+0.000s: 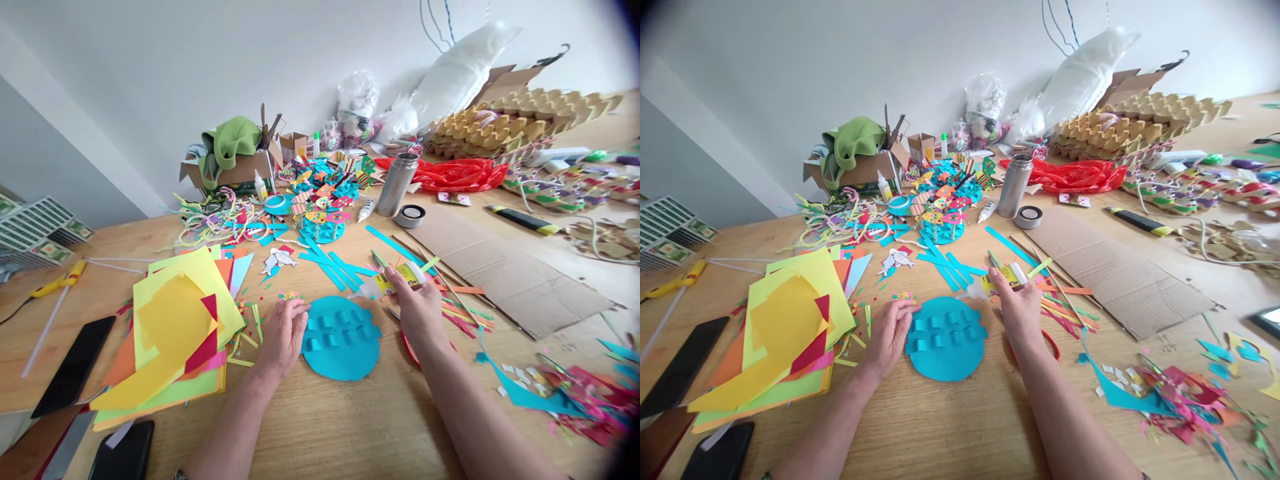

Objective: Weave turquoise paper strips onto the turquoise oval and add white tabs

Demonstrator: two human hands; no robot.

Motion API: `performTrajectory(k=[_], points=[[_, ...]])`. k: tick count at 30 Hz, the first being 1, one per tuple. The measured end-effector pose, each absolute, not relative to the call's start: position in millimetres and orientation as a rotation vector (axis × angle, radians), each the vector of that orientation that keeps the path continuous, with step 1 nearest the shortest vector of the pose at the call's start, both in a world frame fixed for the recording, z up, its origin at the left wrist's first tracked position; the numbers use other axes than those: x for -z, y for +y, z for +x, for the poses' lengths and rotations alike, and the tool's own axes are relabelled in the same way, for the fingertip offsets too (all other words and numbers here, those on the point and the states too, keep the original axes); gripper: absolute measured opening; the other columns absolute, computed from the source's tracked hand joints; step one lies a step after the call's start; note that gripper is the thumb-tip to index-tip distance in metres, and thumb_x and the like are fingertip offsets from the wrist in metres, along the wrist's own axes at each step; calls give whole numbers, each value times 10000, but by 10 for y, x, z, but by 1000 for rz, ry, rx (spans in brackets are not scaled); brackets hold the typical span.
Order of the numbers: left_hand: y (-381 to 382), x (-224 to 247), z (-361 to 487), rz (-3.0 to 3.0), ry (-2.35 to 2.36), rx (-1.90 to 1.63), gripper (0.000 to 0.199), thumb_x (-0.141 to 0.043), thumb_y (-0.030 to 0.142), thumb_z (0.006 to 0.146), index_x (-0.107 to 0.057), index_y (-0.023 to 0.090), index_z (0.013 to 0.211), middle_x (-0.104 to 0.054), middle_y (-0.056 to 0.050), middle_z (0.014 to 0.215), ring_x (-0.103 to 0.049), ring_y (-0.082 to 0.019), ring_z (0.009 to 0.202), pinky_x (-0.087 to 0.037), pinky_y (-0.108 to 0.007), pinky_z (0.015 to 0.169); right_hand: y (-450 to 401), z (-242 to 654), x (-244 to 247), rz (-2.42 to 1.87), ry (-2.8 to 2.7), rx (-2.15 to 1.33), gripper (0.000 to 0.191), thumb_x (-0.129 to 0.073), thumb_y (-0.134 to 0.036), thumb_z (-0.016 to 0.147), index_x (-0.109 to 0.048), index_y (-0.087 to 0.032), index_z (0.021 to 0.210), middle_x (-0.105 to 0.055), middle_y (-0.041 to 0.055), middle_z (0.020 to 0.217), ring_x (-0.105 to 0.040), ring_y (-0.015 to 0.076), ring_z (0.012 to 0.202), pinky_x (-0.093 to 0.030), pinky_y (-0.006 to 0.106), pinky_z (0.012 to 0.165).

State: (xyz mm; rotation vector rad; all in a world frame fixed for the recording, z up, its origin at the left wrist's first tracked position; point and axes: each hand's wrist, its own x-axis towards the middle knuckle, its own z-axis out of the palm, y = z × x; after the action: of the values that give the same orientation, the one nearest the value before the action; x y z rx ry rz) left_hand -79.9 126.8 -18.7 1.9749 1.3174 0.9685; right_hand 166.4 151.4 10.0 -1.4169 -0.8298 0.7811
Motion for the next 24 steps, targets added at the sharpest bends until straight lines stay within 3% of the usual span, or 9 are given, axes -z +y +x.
performTrajectory(k=[13, 24], points=[[1273, 206, -807, 1966, 1289, -1002, 204, -385, 319, 985, -480, 231, 1142, -677, -92, 1128, -622, -233, 1112, -482, -426, 939, 1536, 1658, -63, -1535, -1014, -646, 386, -711, -540, 695, -601, -174, 745, -638, 31, 679, -565, 171, 582, -437, 279, 531], [1276, 213, -809, 1950, 1297, -978, 208, -374, 322, 991, -476, 224, 1143, -665, -107, 1140, -613, -232, 1127, -474, -430, 949, 1530, 1646, -87, -1656, -1079, -451, 405, -683, -565, 693, -555, -181, 691, -523, -19, 564, -449, 125, 496, -324, 250, 457]])
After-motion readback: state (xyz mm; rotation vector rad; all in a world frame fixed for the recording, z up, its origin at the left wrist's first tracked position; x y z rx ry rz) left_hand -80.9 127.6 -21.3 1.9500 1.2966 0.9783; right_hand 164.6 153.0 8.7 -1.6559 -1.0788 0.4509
